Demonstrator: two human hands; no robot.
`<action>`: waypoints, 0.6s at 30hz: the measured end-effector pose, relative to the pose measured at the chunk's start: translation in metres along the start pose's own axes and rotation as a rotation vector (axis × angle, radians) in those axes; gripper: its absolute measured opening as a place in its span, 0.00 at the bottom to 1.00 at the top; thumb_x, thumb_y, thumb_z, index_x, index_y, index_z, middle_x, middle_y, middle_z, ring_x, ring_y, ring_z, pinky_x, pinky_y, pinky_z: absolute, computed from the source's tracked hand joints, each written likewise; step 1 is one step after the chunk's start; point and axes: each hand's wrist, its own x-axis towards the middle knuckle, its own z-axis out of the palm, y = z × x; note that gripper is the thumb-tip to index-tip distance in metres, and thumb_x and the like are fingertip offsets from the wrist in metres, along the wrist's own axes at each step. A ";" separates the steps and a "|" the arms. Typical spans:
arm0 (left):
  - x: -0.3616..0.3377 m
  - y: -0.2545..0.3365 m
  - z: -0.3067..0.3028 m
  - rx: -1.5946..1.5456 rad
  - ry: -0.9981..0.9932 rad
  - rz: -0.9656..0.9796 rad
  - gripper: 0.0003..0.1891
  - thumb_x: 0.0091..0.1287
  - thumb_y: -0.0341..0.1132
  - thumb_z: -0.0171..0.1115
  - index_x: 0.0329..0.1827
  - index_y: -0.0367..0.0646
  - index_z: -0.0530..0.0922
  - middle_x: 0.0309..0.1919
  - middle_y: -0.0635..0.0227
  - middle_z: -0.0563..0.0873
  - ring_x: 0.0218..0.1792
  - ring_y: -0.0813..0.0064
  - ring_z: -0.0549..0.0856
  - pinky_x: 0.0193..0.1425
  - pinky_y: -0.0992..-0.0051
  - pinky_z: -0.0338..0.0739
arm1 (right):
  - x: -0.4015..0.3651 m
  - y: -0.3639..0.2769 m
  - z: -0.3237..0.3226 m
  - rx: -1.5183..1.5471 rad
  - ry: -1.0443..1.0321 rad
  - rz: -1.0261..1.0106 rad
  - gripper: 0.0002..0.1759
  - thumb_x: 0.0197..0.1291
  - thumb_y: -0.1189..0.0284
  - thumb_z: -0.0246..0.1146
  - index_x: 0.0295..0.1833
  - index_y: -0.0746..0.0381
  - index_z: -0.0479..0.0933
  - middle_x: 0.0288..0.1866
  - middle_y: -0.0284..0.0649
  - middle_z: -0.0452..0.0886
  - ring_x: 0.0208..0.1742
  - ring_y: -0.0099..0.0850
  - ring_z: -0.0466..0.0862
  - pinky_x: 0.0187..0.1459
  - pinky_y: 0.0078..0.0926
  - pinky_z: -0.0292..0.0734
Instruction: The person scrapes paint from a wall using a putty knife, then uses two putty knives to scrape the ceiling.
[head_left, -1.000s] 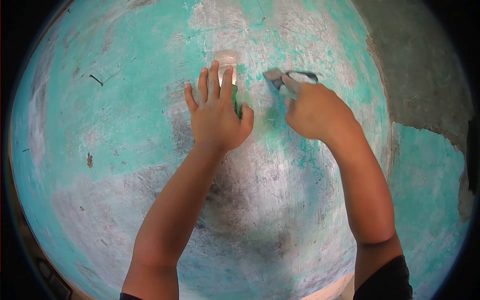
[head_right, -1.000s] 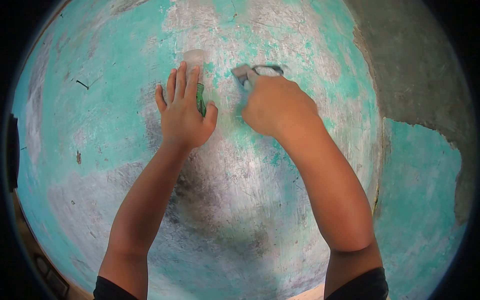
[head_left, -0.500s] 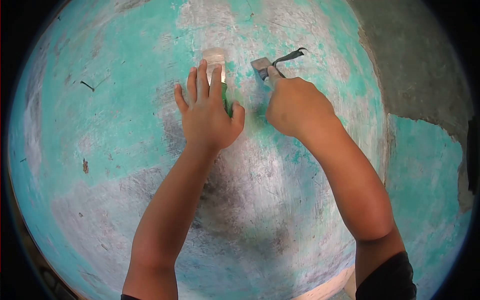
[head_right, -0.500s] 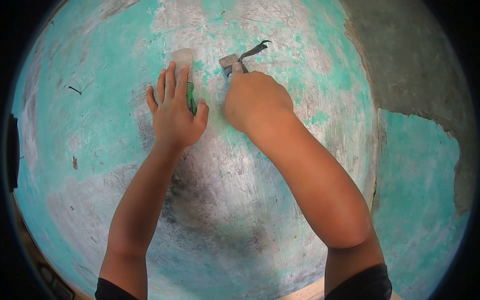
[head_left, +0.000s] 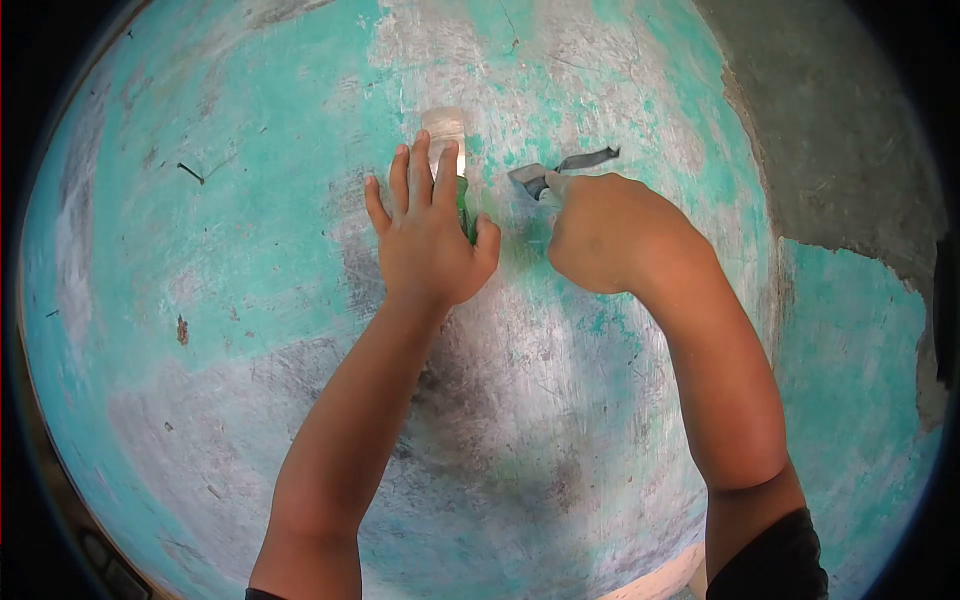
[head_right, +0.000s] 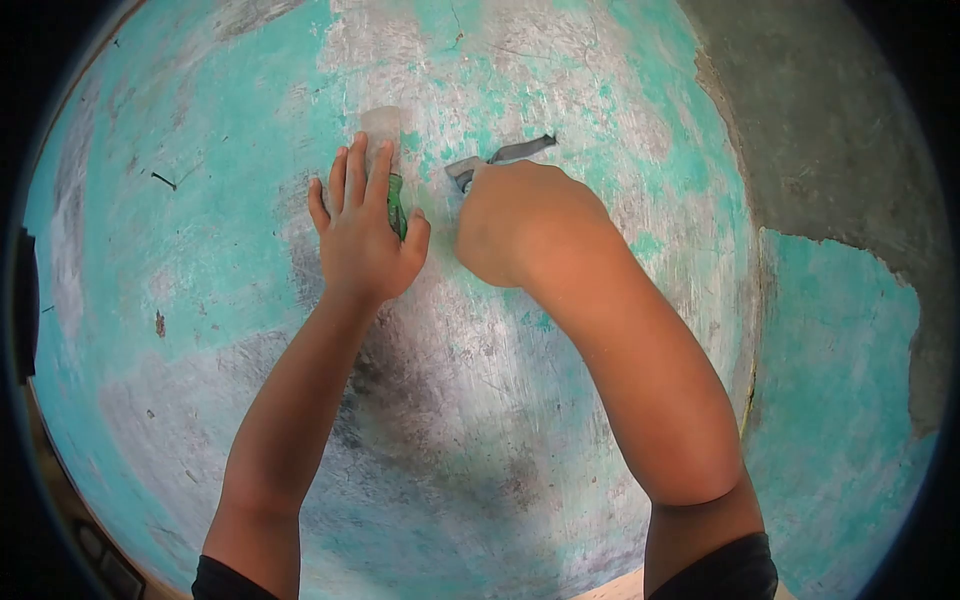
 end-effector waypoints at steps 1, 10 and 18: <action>0.000 0.000 0.000 0.003 -0.001 -0.002 0.37 0.54 0.41 0.58 0.71 0.45 0.62 0.72 0.55 0.59 0.73 0.53 0.57 0.73 0.45 0.41 | 0.000 0.001 -0.004 -0.015 -0.053 -0.003 0.29 0.56 0.69 0.55 0.64 0.65 0.68 0.50 0.50 0.81 0.51 0.44 0.82 0.52 0.37 0.78; 0.001 -0.001 -0.002 -0.004 -0.013 -0.001 0.37 0.54 0.42 0.58 0.71 0.45 0.62 0.72 0.55 0.59 0.73 0.53 0.56 0.73 0.45 0.40 | -0.009 -0.002 0.002 0.001 -0.032 0.022 0.32 0.56 0.69 0.55 0.68 0.64 0.63 0.52 0.50 0.81 0.53 0.44 0.81 0.53 0.37 0.77; 0.000 0.003 0.000 0.028 -0.024 -0.008 0.38 0.54 0.42 0.58 0.71 0.46 0.61 0.73 0.56 0.58 0.74 0.54 0.55 0.73 0.45 0.40 | 0.001 -0.006 0.002 0.031 0.026 0.018 0.33 0.57 0.69 0.55 0.69 0.65 0.61 0.51 0.49 0.81 0.52 0.43 0.82 0.51 0.37 0.78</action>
